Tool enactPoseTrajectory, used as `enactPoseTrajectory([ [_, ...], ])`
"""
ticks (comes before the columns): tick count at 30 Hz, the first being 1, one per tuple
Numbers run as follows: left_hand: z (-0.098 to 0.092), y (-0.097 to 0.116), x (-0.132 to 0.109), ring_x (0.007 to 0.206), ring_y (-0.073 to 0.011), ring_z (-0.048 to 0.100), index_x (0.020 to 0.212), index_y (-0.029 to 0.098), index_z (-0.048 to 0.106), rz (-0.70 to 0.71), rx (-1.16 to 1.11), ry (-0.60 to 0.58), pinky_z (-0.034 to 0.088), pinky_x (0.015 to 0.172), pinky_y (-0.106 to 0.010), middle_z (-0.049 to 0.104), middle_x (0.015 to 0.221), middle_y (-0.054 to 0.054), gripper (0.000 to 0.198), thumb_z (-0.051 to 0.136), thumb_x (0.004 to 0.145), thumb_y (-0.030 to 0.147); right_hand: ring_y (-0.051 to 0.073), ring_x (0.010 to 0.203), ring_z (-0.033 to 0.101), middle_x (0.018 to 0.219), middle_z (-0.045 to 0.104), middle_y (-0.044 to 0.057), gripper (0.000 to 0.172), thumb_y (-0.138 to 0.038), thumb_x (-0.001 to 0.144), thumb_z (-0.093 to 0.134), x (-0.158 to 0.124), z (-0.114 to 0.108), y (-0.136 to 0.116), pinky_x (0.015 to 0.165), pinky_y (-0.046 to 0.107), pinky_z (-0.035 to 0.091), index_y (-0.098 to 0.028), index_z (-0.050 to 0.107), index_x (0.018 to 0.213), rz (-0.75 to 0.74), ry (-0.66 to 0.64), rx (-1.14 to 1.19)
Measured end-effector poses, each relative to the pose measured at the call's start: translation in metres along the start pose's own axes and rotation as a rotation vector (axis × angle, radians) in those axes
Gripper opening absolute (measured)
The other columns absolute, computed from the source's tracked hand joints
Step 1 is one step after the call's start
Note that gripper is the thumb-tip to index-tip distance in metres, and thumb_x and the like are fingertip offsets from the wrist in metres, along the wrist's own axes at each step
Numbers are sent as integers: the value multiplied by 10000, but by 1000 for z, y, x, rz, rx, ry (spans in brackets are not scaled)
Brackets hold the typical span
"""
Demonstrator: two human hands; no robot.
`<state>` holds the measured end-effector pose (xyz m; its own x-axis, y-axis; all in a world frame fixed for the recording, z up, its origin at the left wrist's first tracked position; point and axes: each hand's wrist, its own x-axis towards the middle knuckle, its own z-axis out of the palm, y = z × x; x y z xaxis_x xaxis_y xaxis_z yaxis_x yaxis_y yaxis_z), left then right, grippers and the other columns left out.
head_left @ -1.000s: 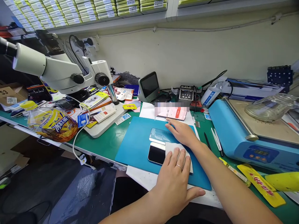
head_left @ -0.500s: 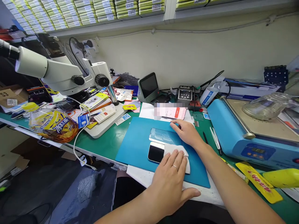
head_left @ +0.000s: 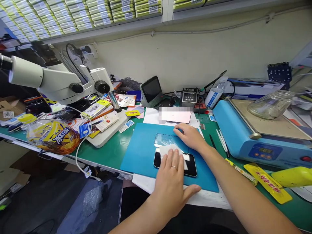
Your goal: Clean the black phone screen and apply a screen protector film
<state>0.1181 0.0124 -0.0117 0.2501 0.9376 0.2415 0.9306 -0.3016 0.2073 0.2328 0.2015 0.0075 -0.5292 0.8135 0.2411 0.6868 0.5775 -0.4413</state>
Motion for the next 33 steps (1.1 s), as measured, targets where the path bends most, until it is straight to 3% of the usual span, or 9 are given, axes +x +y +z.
enactPoseTrajectory([
  [4,5,28,10,1544,-344,267,1566,31,367,80,-23,3,347,1228,-492,327,1641,-185,923,229,1000,748,258,1027,687,1112,753,83,238,-333,992,465,0,0,1,867,368,497,-227,676,966,-16,2,0],
  [7,2,30,3,1555,-316,245,1578,51,346,125,-47,-10,333,1239,-469,289,1661,-159,896,253,1007,735,256,1034,682,1115,751,83,247,-328,997,448,-2,-1,1,867,366,494,-229,670,961,-30,-1,1],
  [13,-8,-10,-23,1566,-264,223,1613,139,286,124,-97,-79,311,1256,-444,218,1689,-73,813,348,1020,691,250,937,672,973,738,81,277,-333,1002,440,-5,-1,-1,823,364,474,-224,643,848,-44,-16,10],
  [16,-10,-30,-21,1560,-281,241,1611,119,285,19,-48,-67,316,1250,-467,239,1681,-98,779,345,1042,647,237,884,664,921,725,74,285,-328,1000,445,-5,0,-2,782,350,465,-225,629,809,-48,-21,17],
  [18,-9,-32,-14,1554,-299,254,1602,88,300,-25,-19,-52,328,1242,-479,264,1669,-131,794,355,1040,647,228,860,657,903,717,68,280,-324,998,450,-5,0,-3,764,342,459,-226,625,803,-49,-19,18],
  [22,-2,-4,0,1547,-347,256,1578,36,339,14,-15,-39,335,1236,-497,287,1654,-174,909,383,989,726,221,825,643,860,701,68,273,-304,991,446,-4,0,-5,746,336,449,-225,589,772,-50,-10,7],
  [27,0,25,-1,1564,-303,216,1604,56,277,126,-93,-48,315,1251,-457,244,1675,-136,861,341,1022,687,212,770,616,796,671,60,284,-291,986,426,-7,-2,-5,712,332,437,-235,522,724,-50,10,-11],
  [30,-4,12,-12,1569,-274,210,1615,114,268,155,-121,-79,309,1257,-445,238,1684,-98,818,397,1022,662,216,765,609,787,666,61,287,-285,980,419,-10,-3,-4,708,339,436,-240,509,711,-39,30,-17],
  [33,-9,-16,-23,1566,-274,224,1618,146,264,129,-108,-90,314,1254,-460,238,1687,-94,797,456,1017,633,232,821,622,829,682,76,286,-281,976,420,-10,-3,-1,740,354,451,-242,525,712,-26,54,-19],
])
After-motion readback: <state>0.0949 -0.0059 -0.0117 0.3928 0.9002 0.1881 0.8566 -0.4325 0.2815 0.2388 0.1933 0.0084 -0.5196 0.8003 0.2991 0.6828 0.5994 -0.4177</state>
